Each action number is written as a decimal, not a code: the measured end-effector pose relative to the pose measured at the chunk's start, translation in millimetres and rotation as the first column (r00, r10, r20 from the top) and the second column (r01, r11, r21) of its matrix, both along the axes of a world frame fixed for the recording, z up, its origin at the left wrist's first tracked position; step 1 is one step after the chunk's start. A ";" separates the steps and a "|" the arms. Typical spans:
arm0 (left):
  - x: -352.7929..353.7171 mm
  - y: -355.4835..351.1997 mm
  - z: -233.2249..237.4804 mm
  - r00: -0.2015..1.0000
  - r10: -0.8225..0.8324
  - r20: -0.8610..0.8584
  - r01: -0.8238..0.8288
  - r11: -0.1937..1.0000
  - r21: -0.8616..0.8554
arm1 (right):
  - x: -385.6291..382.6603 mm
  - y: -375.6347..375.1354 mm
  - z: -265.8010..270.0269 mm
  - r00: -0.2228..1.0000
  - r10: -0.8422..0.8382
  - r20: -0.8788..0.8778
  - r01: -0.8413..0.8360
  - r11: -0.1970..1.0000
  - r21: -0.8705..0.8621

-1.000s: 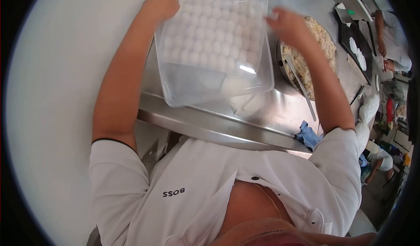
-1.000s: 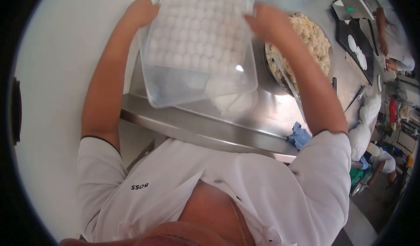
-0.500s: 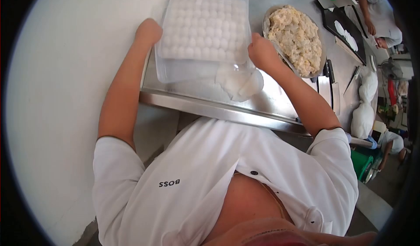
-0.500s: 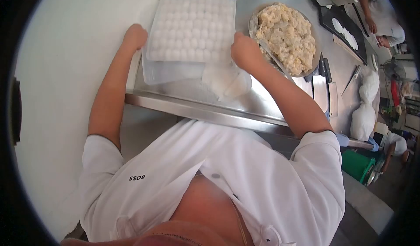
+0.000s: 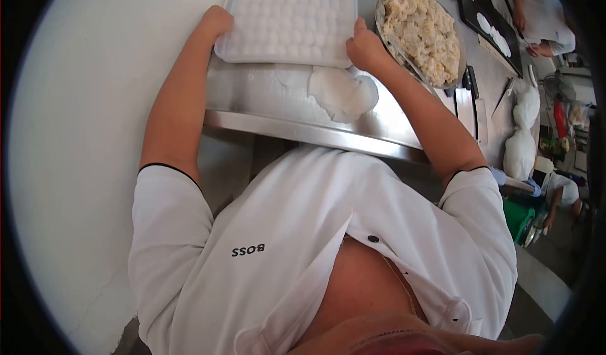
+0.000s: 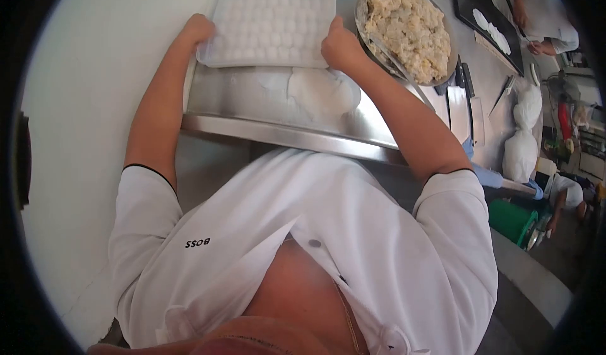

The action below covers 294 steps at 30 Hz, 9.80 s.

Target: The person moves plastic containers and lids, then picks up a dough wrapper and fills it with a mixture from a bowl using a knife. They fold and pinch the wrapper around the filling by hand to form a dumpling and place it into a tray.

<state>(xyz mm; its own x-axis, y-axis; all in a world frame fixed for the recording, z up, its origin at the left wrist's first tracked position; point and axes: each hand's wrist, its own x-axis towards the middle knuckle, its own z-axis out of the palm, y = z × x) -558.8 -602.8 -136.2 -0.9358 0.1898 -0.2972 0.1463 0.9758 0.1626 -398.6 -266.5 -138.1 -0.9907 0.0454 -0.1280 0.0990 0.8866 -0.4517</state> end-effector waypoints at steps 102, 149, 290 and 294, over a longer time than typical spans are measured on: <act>121.5 81.2 -71.9 0.894 -0.447 -0.034 0.434 0.845 0.313 | 56.5 25.4 8.7 0.814 0.508 0.280 -0.503 0.859 -0.096; 124.3 89.5 40.8 0.854 -0.512 -0.092 0.492 0.852 -0.177 | 154.3 68.7 88.2 0.947 -0.014 0.322 0.227 0.737 -0.636; 166.4 286.3 60.6 0.752 -0.001 0.659 -0.651 0.147 0.744 | 131.4 142.3 111.5 0.971 -0.166 0.175 0.203 0.953 -0.223; 163.4 285.6 51.1 0.763 0.012 0.646 -0.640 0.151 0.753 | 131.5 135.4 82.9 0.989 -0.099 0.109 0.122 0.966 -0.228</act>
<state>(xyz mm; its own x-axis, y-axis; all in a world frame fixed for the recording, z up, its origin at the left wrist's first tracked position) -395.4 -317.1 -85.1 -0.8094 0.3108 -0.4982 -0.5273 -0.0114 0.8496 -267.1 -131.1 -55.2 -0.9638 0.1113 -0.2423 0.2433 0.7389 -0.6283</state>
